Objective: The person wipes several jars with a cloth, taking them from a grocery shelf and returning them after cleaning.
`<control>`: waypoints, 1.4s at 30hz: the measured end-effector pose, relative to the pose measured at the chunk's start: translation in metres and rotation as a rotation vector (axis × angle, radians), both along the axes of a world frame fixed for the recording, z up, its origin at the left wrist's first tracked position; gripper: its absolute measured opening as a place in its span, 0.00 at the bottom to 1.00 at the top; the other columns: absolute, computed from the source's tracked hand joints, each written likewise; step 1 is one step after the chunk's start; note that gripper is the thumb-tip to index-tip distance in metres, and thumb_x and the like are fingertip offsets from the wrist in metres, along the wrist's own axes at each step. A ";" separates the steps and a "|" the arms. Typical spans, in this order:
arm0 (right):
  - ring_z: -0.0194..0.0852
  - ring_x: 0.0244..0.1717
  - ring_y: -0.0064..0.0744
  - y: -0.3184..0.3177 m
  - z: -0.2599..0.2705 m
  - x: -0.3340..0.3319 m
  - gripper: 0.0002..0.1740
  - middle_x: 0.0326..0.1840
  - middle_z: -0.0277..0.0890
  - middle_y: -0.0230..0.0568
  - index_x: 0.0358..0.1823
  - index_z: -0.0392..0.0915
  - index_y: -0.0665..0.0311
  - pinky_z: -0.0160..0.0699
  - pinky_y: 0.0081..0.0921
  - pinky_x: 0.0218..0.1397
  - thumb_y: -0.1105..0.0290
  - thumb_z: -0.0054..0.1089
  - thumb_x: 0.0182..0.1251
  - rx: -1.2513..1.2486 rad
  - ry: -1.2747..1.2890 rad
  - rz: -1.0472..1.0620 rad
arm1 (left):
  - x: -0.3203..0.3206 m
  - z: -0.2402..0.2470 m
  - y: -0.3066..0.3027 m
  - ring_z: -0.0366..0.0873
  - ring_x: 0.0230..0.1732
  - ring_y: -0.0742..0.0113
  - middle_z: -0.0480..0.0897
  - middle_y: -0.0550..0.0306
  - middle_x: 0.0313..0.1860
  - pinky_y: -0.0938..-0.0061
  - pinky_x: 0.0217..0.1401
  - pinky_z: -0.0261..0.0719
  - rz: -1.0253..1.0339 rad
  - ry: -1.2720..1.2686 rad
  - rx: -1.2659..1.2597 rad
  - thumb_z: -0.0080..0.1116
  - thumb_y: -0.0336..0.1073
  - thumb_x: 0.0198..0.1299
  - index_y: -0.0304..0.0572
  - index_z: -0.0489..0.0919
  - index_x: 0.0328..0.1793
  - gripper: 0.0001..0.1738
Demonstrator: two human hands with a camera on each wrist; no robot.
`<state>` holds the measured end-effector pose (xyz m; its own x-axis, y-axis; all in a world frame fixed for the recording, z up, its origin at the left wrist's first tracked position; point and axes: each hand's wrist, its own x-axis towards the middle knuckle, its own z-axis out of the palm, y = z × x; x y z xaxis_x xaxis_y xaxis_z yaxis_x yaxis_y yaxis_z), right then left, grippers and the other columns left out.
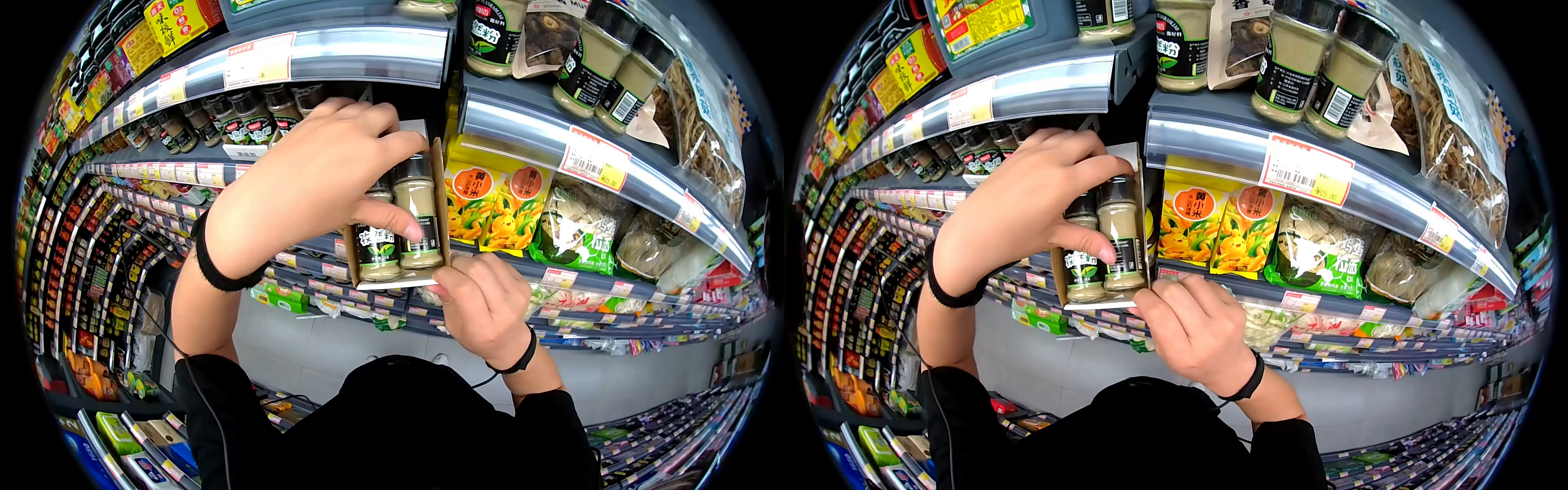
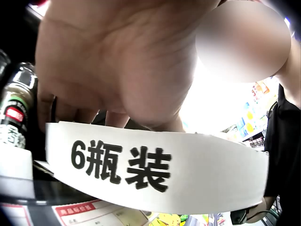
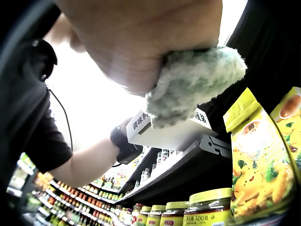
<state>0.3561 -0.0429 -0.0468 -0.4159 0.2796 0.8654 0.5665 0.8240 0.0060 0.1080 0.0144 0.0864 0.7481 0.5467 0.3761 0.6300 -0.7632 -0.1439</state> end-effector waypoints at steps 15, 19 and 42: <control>0.82 0.33 0.45 -0.008 0.004 -0.003 0.18 0.41 0.83 0.44 0.49 0.82 0.66 0.79 0.38 0.33 0.79 0.79 0.59 -0.062 0.051 0.008 | 0.003 0.000 -0.016 0.80 0.56 0.38 0.84 0.44 0.47 0.50 0.68 0.75 0.058 -0.196 -0.125 0.80 0.57 0.62 0.39 0.76 0.62 0.36; 0.82 0.32 0.45 -0.006 0.001 -0.001 0.18 0.41 0.83 0.44 0.49 0.82 0.65 0.78 0.37 0.32 0.80 0.79 0.59 -0.070 0.056 0.010 | 0.008 0.003 -0.021 0.80 0.56 0.36 0.83 0.43 0.47 0.48 0.71 0.75 0.067 -0.175 -0.088 0.80 0.56 0.63 0.37 0.75 0.60 0.36; 0.81 0.31 0.35 0.001 -0.008 -0.012 0.13 0.40 0.82 0.35 0.46 0.84 0.63 0.77 0.31 0.29 0.73 0.77 0.62 -0.007 0.085 -0.034 | 0.016 -0.017 -0.011 0.80 0.44 0.41 0.80 0.45 0.46 0.57 0.49 0.81 -0.075 -0.402 -0.058 0.81 0.39 0.60 0.36 0.74 0.57 0.29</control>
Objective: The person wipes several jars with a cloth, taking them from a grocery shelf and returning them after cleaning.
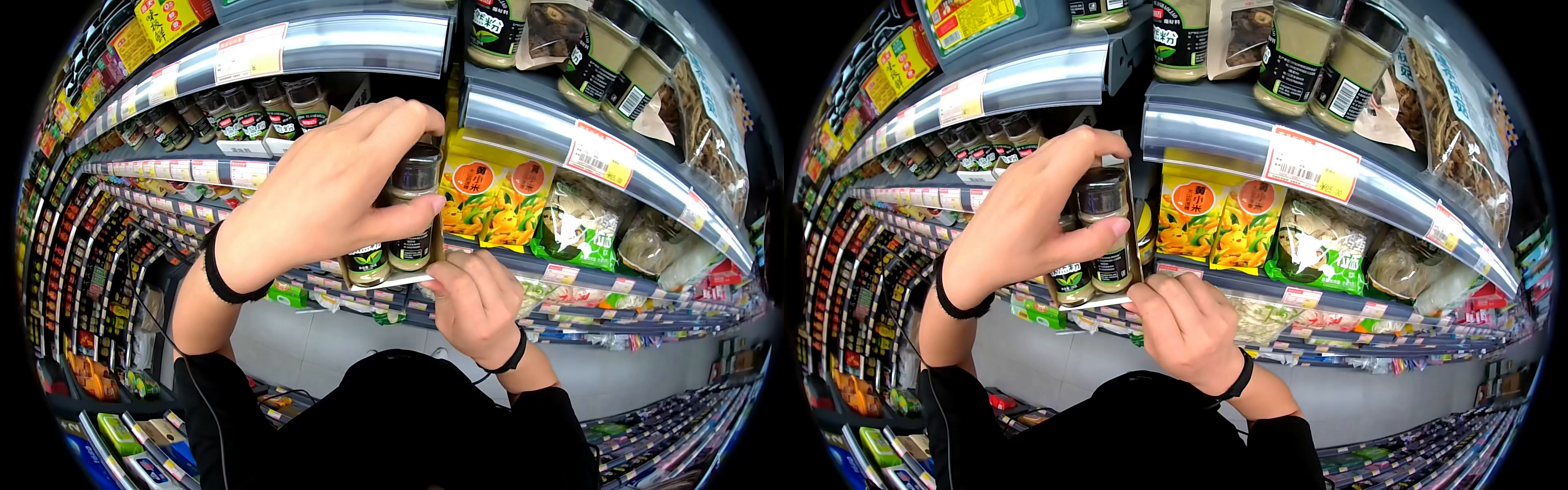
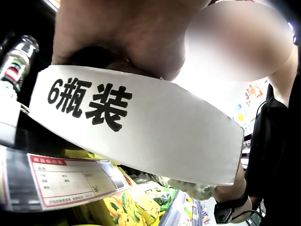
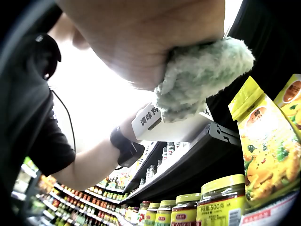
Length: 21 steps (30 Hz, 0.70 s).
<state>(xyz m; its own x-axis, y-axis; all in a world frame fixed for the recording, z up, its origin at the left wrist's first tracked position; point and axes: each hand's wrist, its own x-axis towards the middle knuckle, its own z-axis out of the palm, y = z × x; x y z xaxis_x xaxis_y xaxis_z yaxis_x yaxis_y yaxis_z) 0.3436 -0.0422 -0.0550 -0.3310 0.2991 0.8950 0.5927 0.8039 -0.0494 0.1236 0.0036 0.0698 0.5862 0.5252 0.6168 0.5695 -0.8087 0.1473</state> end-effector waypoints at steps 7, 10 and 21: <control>0.80 0.32 0.35 0.006 0.003 0.003 0.13 0.42 0.82 0.36 0.46 0.84 0.63 0.79 0.33 0.33 0.73 0.76 0.61 -0.019 -0.036 -0.011 | -0.002 0.013 -0.008 0.78 0.39 0.47 0.79 0.49 0.39 0.60 0.43 0.79 -0.073 0.032 0.182 0.83 0.37 0.53 0.37 0.80 0.48 0.24; 0.80 0.33 0.36 0.008 0.008 0.005 0.14 0.42 0.82 0.36 0.47 0.85 0.63 0.79 0.33 0.33 0.72 0.76 0.61 -0.022 -0.052 0.001 | -0.002 0.017 -0.007 0.78 0.37 0.48 0.79 0.50 0.38 0.60 0.41 0.78 -0.096 0.020 0.307 0.84 0.39 0.52 0.38 0.80 0.48 0.25; 0.81 0.35 0.36 0.011 0.015 0.004 0.14 0.43 0.82 0.37 0.48 0.86 0.61 0.81 0.33 0.34 0.69 0.76 0.61 -0.030 -0.063 0.005 | -0.002 0.017 0.000 0.82 0.41 0.48 0.84 0.48 0.44 0.60 0.41 0.82 0.024 0.065 0.576 0.87 0.36 0.46 0.36 0.84 0.54 0.30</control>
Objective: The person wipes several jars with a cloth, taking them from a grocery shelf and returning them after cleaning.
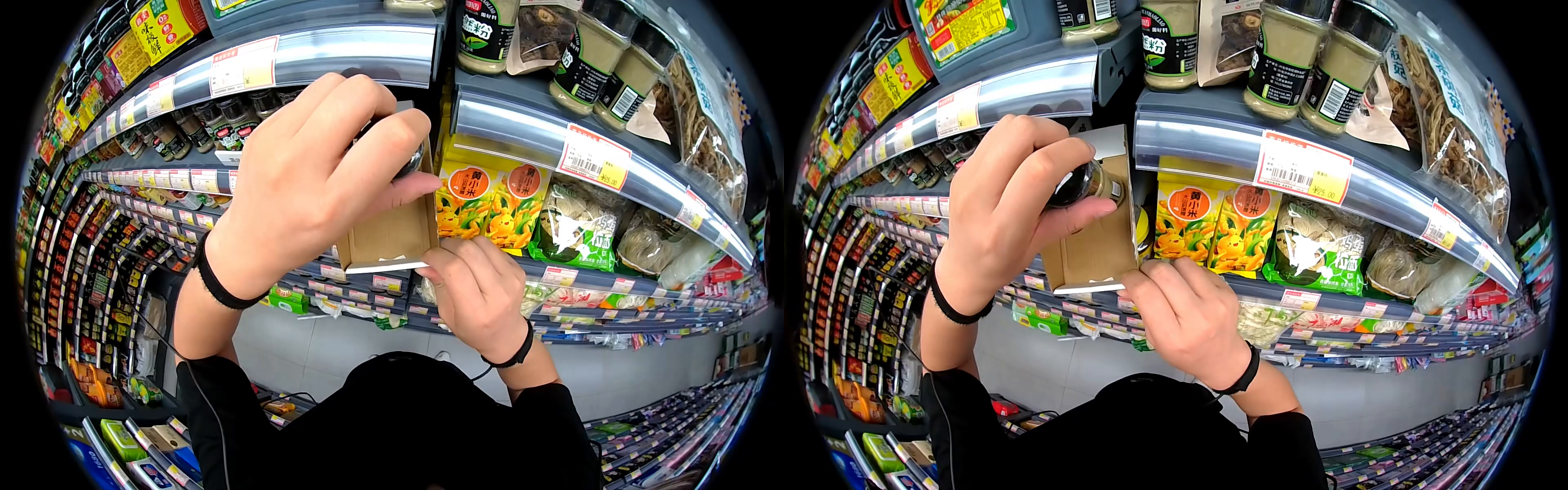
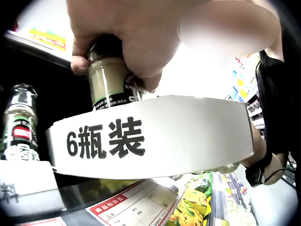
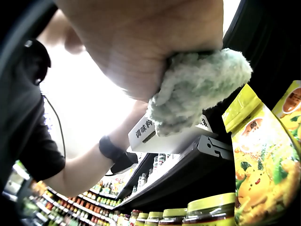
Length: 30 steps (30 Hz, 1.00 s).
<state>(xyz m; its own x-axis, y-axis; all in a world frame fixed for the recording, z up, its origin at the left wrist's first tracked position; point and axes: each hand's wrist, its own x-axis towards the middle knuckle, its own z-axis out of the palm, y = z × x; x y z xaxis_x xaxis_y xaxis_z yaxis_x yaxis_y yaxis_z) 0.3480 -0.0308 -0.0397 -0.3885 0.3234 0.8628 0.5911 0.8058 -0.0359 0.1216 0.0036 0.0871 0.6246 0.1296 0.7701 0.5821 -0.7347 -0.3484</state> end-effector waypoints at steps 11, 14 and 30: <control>0.82 0.35 0.38 0.007 0.004 -0.002 0.13 0.42 0.82 0.39 0.47 0.85 0.63 0.82 0.35 0.36 0.74 0.76 0.61 0.005 0.039 -0.014 | 0.001 0.001 -0.008 0.82 0.38 0.56 0.83 0.55 0.47 0.67 0.36 0.81 0.073 0.166 -0.087 0.82 0.43 0.55 0.45 0.85 0.56 0.25; 0.81 0.34 0.39 0.017 0.006 -0.004 0.12 0.41 0.81 0.39 0.46 0.85 0.63 0.81 0.36 0.35 0.76 0.75 0.61 0.001 0.105 -0.028 | -0.001 -0.001 -0.007 0.82 0.38 0.59 0.83 0.56 0.48 0.68 0.34 0.80 0.111 0.267 0.115 0.80 0.46 0.55 0.48 0.85 0.56 0.25; 0.89 0.40 0.46 0.059 0.038 -0.029 0.07 0.40 0.86 0.40 0.49 0.82 0.58 0.88 0.42 0.39 0.68 0.70 0.75 -0.030 0.044 -0.255 | -0.029 -0.013 -0.020 0.87 0.39 0.54 0.89 0.48 0.49 0.67 0.32 0.81 0.230 0.275 0.482 0.81 0.46 0.68 0.47 0.86 0.60 0.21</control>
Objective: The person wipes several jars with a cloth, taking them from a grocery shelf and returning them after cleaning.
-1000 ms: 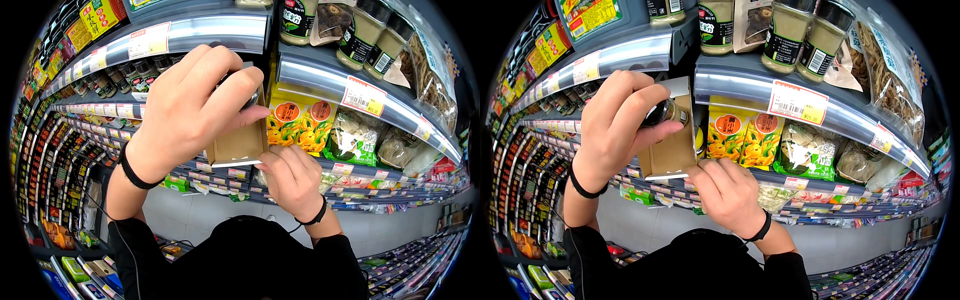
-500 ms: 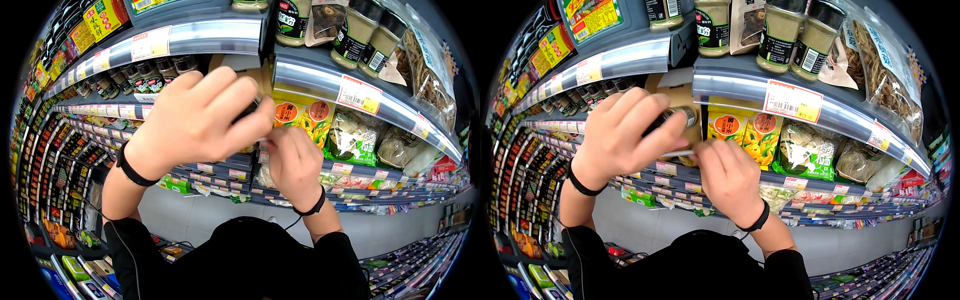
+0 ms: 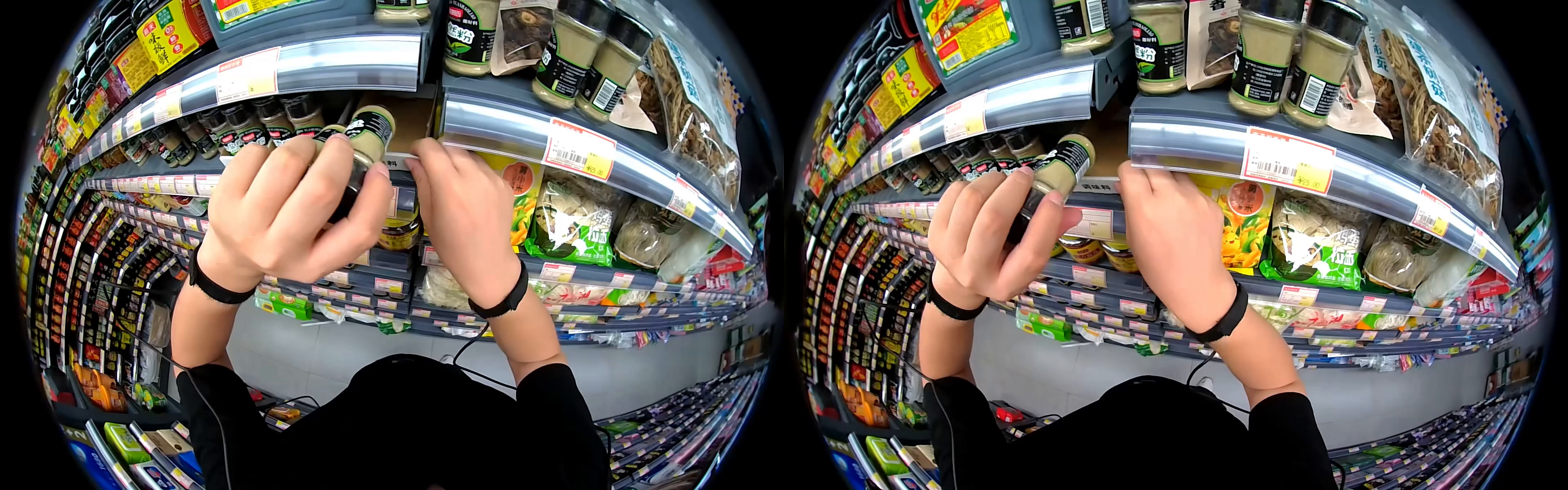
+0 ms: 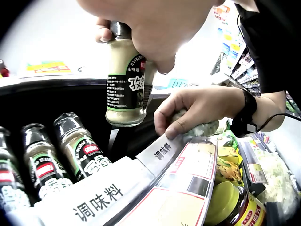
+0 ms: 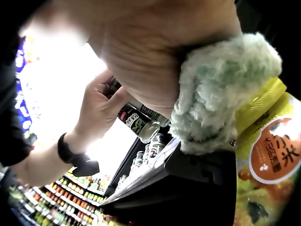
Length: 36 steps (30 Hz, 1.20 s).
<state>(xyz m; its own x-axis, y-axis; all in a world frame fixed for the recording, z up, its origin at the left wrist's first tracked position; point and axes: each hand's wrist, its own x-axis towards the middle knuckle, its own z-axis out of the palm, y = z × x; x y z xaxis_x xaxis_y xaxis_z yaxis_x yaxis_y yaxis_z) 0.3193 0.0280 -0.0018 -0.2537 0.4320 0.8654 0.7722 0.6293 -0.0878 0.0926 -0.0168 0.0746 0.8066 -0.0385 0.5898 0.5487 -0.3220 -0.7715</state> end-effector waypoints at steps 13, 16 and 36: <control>0.89 0.35 0.48 -0.023 0.015 -0.002 0.28 0.37 0.86 0.42 0.71 0.84 0.54 0.86 0.44 0.37 0.61 0.78 0.70 -0.133 0.079 0.127 | -0.002 0.011 0.007 0.88 0.42 0.47 0.89 0.45 0.44 0.61 0.43 0.87 -0.195 -0.381 -0.401 0.89 0.40 0.49 0.31 0.85 0.57 0.33; 0.88 0.35 0.46 -0.033 0.018 -0.009 0.35 0.39 0.84 0.40 0.73 0.82 0.55 0.86 0.41 0.37 0.58 0.82 0.64 -0.145 0.082 0.286 | 0.003 0.011 -0.007 0.87 0.40 0.47 0.88 0.45 0.42 0.62 0.43 0.86 -0.195 -0.379 -0.511 0.89 0.42 0.50 0.31 0.85 0.53 0.31; 0.89 0.39 0.62 -0.063 -0.017 -0.017 0.27 0.35 0.88 0.58 0.44 0.90 0.68 0.85 0.45 0.43 0.46 0.78 0.72 -1.079 -0.161 0.487 | -0.016 -0.189 -0.042 0.89 0.61 0.68 0.89 0.50 0.63 0.70 0.67 0.86 -0.886 -1.489 -2.002 0.76 0.45 0.72 0.27 0.81 0.73 0.33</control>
<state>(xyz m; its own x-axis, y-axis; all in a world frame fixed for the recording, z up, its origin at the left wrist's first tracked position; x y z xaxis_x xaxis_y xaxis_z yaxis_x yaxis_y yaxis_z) 0.3024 -0.0348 -0.0185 -0.6645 0.7450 0.0586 0.5235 0.5201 -0.6749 0.0766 -0.0585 -0.1141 0.2436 0.9481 0.2044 -0.3632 -0.1062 0.9256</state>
